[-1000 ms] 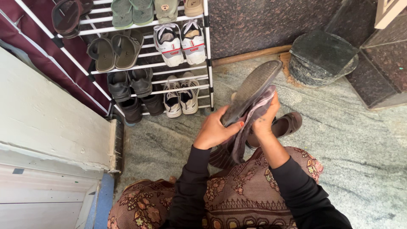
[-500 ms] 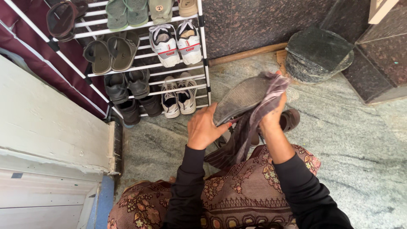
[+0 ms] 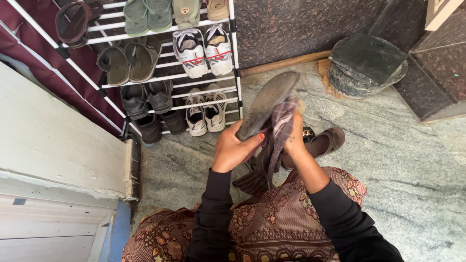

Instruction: The person cleans various sandals and flip-flops with a cloth, wiping the tops and soles of multiple pairs taken from a rack and the floor.

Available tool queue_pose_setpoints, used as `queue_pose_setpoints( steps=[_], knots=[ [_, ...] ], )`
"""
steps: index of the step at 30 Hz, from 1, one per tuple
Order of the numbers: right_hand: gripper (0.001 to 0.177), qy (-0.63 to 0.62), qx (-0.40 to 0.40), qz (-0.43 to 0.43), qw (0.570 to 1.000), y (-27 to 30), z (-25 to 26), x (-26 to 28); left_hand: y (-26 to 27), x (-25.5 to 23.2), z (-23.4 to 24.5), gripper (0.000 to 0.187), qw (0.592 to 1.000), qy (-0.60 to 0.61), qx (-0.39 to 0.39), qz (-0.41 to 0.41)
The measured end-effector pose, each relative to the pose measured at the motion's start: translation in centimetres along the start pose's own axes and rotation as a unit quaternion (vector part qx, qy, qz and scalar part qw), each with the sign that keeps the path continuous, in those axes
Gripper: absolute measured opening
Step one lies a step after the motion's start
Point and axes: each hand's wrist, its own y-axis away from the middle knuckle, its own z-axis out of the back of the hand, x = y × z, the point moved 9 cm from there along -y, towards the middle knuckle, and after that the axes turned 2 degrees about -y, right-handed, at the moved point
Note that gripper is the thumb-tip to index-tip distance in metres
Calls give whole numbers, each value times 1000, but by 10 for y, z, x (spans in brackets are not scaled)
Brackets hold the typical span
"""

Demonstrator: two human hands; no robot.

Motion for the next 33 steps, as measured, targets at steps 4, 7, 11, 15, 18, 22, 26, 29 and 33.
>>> queue_pose_setpoints(
  steps=[4,7,11,15,18,22,26,29,33],
  knots=[
    [28,155,22,24,987,23,-48,23,-6,17,-2,88,998,59,-28,-3],
    [53,312,78,84,943,31,-76,40,-9,22,-7,81,995,87,-46,-14],
    [91,303,132,84,940,42,-84,36,-10,23,-27,56,972,233,-17,3],
    [89,195,126,-22,973,37,-58,3,-11,23,-35,44,960,281,-11,1],
    [91,136,93,-143,976,40,-40,-18,-14,33,-39,46,958,286,-2,11],
    [79,194,112,-78,971,41,-61,-2,-20,44,-40,53,960,276,0,-38],
    [53,181,83,-34,979,35,-74,22,-19,45,-38,55,970,240,33,-26],
    [20,129,-8,-76,989,31,-55,18,-13,34,-41,53,957,276,86,-3],
    [8,136,-36,-14,990,20,-28,16,-8,20,-41,61,941,314,121,-21]
  ],
)
